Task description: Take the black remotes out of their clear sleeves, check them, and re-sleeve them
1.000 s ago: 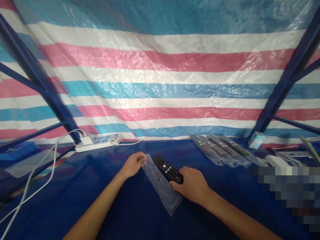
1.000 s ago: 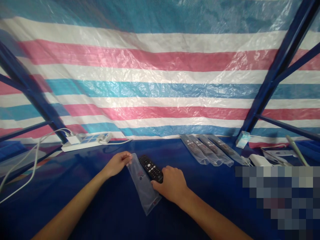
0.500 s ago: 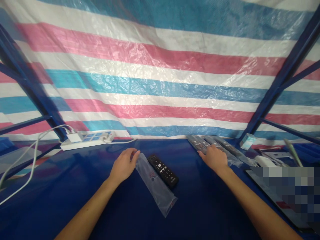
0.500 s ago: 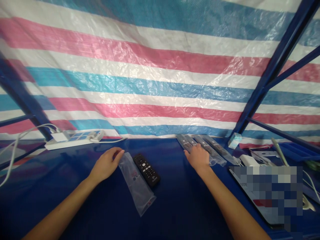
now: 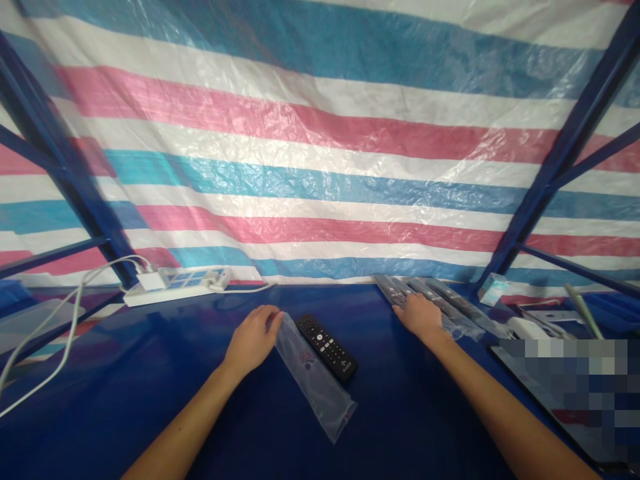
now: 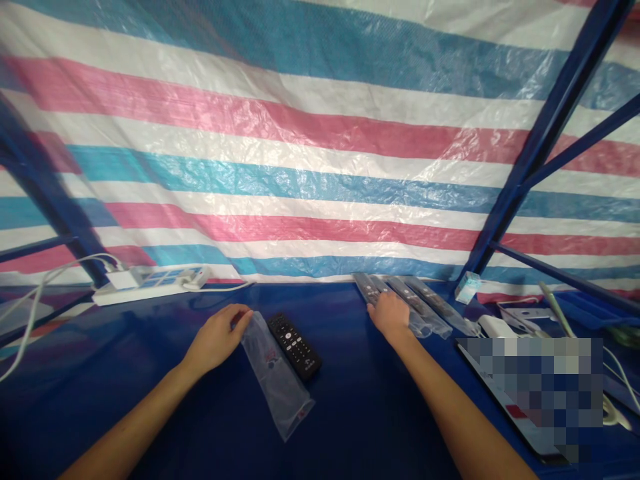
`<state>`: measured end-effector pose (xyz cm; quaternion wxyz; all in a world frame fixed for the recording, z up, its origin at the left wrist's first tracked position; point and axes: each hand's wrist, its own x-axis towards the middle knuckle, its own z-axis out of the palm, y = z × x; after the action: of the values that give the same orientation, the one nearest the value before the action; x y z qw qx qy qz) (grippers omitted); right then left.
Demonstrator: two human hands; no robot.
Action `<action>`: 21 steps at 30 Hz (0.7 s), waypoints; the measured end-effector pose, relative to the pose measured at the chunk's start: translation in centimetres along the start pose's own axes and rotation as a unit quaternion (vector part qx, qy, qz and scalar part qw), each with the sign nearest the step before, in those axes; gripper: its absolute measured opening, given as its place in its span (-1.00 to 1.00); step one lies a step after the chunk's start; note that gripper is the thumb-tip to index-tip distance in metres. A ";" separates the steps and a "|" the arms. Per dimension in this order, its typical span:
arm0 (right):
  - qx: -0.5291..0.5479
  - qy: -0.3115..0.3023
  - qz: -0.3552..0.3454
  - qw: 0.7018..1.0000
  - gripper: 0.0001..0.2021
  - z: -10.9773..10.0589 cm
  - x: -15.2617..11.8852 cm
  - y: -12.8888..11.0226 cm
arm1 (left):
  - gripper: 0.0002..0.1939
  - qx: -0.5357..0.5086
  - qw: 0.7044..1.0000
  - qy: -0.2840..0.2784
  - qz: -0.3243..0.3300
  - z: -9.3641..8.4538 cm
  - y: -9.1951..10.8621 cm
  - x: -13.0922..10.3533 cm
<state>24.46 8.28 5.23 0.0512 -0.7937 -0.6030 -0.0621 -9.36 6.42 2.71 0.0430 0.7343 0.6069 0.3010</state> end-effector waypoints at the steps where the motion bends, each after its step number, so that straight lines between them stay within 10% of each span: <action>1: 0.000 -0.002 -0.002 1.000 -0.66 -0.1 0.0 0.0 | -0.65 0.001 1.000 -0.001 0.000 0.0 0.0 0.0; 14: 0.052 -0.021 -0.147 0.988 -0.81 -0.5 -6.0 -0.6 | -0.70 0.037 0.997 0.034 0.057 -0.9 3.9 0.9; 21: 0.180 -0.002 -0.209 0.961 -0.73 0.3 -7.8 0.6 | -0.73 0.067 0.983 -0.154 0.074 2.6 10.1 5.9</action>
<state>22.95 0.72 3.64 0.1777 -0.6275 -0.7570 0.0400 1.18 9.98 7.23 0.0646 0.8163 0.5553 0.1452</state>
